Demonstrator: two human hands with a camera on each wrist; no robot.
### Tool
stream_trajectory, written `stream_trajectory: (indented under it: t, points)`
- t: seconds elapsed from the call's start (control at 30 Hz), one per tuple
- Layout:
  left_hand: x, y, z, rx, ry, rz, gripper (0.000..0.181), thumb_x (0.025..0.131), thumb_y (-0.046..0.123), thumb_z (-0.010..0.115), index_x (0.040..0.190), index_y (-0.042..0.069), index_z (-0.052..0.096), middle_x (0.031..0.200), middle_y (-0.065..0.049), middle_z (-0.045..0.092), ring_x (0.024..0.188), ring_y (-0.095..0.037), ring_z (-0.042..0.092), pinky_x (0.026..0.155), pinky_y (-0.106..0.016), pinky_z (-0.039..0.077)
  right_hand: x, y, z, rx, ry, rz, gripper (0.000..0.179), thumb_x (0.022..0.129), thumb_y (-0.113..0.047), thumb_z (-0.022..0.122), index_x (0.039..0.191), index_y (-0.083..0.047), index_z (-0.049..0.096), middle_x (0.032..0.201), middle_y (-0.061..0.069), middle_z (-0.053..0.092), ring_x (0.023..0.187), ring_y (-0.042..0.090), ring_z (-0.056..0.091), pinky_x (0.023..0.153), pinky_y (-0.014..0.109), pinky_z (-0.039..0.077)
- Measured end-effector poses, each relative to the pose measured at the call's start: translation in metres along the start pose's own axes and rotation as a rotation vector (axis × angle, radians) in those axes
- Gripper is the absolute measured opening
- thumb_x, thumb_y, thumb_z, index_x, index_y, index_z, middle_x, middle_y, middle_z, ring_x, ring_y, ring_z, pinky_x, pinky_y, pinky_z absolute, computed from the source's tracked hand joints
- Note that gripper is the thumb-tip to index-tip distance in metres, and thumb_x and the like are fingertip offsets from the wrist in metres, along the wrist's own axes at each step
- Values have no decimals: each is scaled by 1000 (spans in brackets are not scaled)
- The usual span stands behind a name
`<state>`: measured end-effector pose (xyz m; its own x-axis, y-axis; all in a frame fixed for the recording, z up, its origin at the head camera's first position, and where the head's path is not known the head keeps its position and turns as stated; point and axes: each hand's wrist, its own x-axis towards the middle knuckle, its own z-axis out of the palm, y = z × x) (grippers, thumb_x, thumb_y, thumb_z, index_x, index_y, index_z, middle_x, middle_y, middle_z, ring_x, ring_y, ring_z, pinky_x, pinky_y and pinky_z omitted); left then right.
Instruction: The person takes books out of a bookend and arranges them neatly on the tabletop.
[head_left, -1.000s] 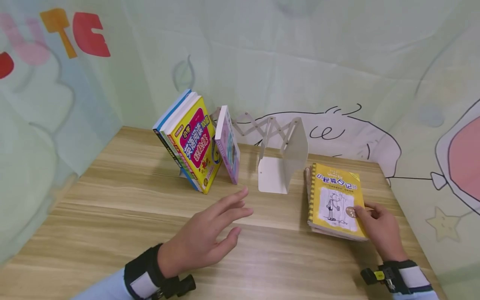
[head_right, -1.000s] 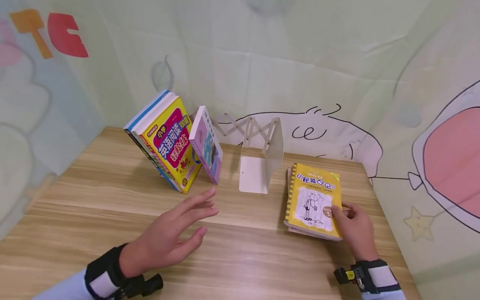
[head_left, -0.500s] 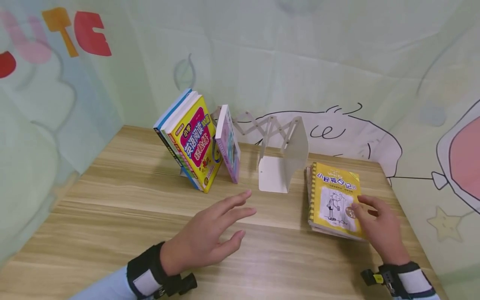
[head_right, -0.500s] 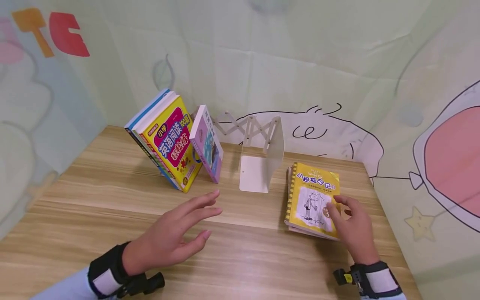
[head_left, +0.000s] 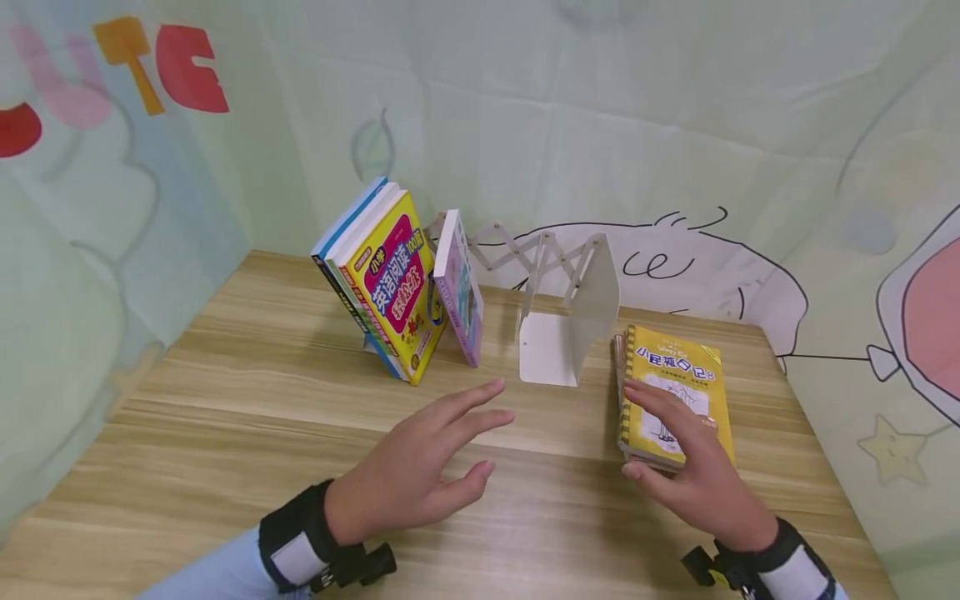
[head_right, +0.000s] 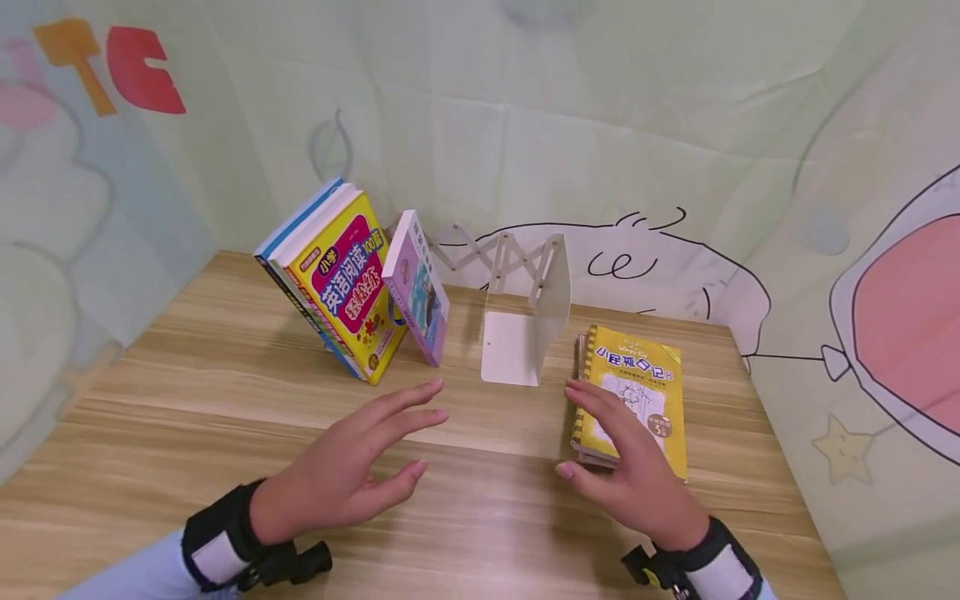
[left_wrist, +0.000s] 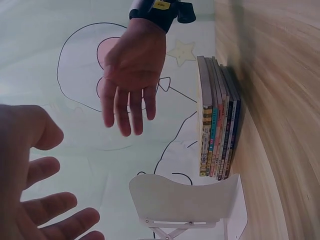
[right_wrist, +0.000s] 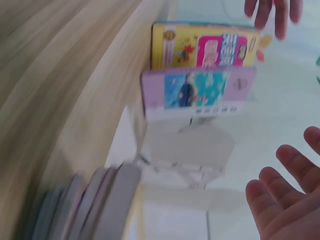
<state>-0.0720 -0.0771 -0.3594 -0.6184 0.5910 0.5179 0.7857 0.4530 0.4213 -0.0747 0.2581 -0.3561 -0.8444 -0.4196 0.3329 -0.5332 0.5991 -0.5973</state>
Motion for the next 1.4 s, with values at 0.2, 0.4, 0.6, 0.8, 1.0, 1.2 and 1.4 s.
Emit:
stream_trajectory:
  t: [0.2, 0.4, 0.6, 0.8, 1.0, 1.2, 1.4]
  points:
    - [0, 1, 1, -4, 2, 2, 51, 85, 30, 61, 133, 22, 50, 148, 5, 33, 131, -12, 38, 102, -34, 41, 13, -31, 10, 54, -25, -175, 82, 70, -15, 81, 140, -7, 39, 145, 11, 38, 133, 22, 34, 108, 15, 23]
    - [1, 1, 2, -15, 13, 12, 51, 84, 32, 62, 133, 22, 50, 146, 5, 37, 130, -11, 39, 102, -34, 41, 16, -36, 27, -3, -43, -275, 86, 75, -42, 75, 142, -5, 36, 146, 13, 37, 133, 27, 34, 110, 18, 22]
    - [2, 2, 3, -13, 5, 6, 51, 84, 33, 62, 132, 20, 51, 147, 5, 34, 131, -11, 38, 102, -35, 41, 12, -37, 37, -69, -100, -255, 91, 73, -42, 77, 146, -13, 31, 150, 6, 31, 134, 22, 34, 109, 20, 27]
    - [0, 1, 4, -23, 1, -8, 51, 85, 33, 62, 133, 21, 51, 148, 6, 34, 130, -11, 38, 102, -35, 41, 13, -37, 40, -69, -93, -271, 89, 74, -40, 77, 145, -11, 32, 149, 7, 32, 134, 24, 34, 109, 21, 26]
    - [3, -3, 2, 7, 9, -8, 51, 85, 35, 62, 133, 21, 51, 146, 4, 36, 131, -13, 38, 103, -36, 39, 12, -34, 40, -83, -92, -257, 88, 74, -39, 77, 145, -13, 32, 149, 4, 33, 134, 22, 35, 109, 20, 26]
    - [29, -18, -12, 79, 20, 1, 50, 86, 37, 59, 132, 18, 52, 145, -3, 39, 131, -20, 38, 106, -41, 36, 10, -31, 41, -86, -109, -191, 87, 75, -40, 76, 145, -17, 31, 148, 2, 33, 134, 20, 34, 108, 21, 28]
    - [65, -41, -33, 221, 130, -46, 46, 86, 34, 56, 127, 14, 56, 141, -10, 43, 130, -25, 39, 106, -45, 34, 9, -27, 44, -68, -73, -228, 85, 75, -39, 76, 144, -16, 33, 148, 3, 34, 134, 23, 34, 110, 18, 22]
